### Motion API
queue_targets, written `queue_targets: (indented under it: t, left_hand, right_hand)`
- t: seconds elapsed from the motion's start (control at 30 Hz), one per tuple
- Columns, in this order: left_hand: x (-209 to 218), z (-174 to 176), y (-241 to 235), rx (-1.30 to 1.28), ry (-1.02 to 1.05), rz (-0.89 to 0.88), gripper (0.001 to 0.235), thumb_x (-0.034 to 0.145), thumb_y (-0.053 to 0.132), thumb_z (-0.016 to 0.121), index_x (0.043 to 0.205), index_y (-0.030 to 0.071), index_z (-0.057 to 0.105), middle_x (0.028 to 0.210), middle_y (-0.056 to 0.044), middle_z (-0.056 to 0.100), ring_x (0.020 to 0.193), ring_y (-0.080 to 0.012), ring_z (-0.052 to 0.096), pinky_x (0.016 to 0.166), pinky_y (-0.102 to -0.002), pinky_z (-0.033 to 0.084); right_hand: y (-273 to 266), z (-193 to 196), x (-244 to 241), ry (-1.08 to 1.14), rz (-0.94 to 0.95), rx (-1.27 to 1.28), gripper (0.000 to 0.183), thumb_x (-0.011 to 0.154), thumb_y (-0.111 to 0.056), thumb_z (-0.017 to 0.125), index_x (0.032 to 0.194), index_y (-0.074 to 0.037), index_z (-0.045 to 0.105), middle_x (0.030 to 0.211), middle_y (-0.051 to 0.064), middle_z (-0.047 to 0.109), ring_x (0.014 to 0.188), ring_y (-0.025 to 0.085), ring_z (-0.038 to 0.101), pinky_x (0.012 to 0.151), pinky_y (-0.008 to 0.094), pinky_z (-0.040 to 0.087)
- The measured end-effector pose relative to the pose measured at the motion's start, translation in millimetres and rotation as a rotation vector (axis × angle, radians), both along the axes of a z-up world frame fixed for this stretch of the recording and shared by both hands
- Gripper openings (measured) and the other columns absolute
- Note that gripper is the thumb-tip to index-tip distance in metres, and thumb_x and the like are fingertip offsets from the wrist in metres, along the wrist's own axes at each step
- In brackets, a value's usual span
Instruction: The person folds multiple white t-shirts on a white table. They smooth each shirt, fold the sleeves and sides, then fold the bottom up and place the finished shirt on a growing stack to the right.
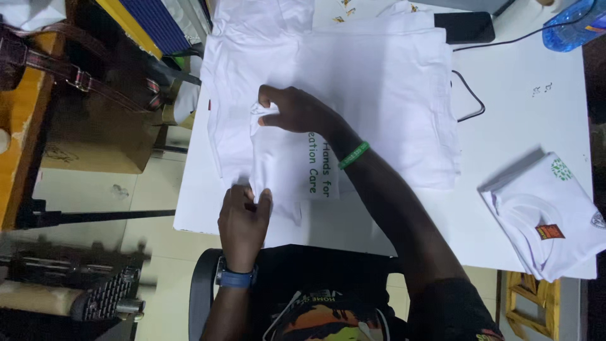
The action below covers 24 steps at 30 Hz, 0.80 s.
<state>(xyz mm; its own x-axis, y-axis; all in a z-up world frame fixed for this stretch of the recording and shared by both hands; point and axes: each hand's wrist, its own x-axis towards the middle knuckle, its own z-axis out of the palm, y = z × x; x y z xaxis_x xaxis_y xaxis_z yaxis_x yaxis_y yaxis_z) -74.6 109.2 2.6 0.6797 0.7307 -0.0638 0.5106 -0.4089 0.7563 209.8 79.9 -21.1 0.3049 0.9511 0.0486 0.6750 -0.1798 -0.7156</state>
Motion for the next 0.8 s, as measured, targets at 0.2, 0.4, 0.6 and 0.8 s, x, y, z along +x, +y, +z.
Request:
queue_targets:
  t: [0.2, 0.4, 0.6, 0.8]
  left_hand:
    - [14.6, 31.2, 0.0, -0.186, -0.346, 0.043, 0.025, 0.096, 0.019, 0.076, 0.097, 0.013, 0.052, 0.080, -0.001, 0.055, 0.073, -0.0106, 0.057, 0.069, -0.027, 0.048]
    - [60.3, 90.1, -1.8, 0.233, -0.723, -0.258, 0.013, 0.100, 0.001, 0.066, 0.103, 0.008, 0.056, 0.114, -0.013, 0.070, 0.116, -0.0336, 0.065, 0.105, -0.044, 0.051]
    - [57.8, -2.0, -0.3, 0.348, -0.337, -0.682, 0.024, 0.081, -0.011, 0.066, 0.101, 0.001, 0.070, 0.100, -0.019, 0.075, 0.111, -0.0430, 0.069, 0.100, -0.053, 0.054]
    - [55.1, 30.4, 1.9, 0.216, -0.321, -0.687, 0.037, 0.086, -0.004, 0.062, 0.120, 0.006, 0.069, 0.119, -0.019, 0.069, 0.124, -0.0464, 0.062, 0.107, -0.056, 0.047]
  right_hand:
    - [-50.5, 52.5, 33.1, 0.025, -0.087, 0.316, 0.036, 0.096, -0.032, 0.078, 0.116, -0.014, 0.054, 0.120, -0.001, 0.055, 0.111, 0.014, 0.056, 0.101, 0.029, 0.042]
    - [-170.2, 110.4, 7.0, -0.084, -0.292, 0.506, 0.023, 0.093, 0.008, 0.075, 0.114, -0.001, 0.068, 0.116, 0.016, 0.068, 0.110, 0.029, 0.066, 0.099, 0.037, 0.050]
    - [-236.9, 1.8, -34.8, -0.254, -0.327, -0.114, 0.047, 0.082, -0.006, 0.072, 0.129, -0.009, 0.067, 0.125, 0.025, 0.068, 0.123, 0.052, 0.058, 0.105, 0.065, 0.048]
    - [-245.5, 16.0, -26.0, -0.205, -0.229, 0.145, 0.052, 0.092, -0.031, 0.079, 0.135, -0.008, 0.062, 0.131, 0.020, 0.065, 0.130, 0.046, 0.057, 0.112, 0.058, 0.043]
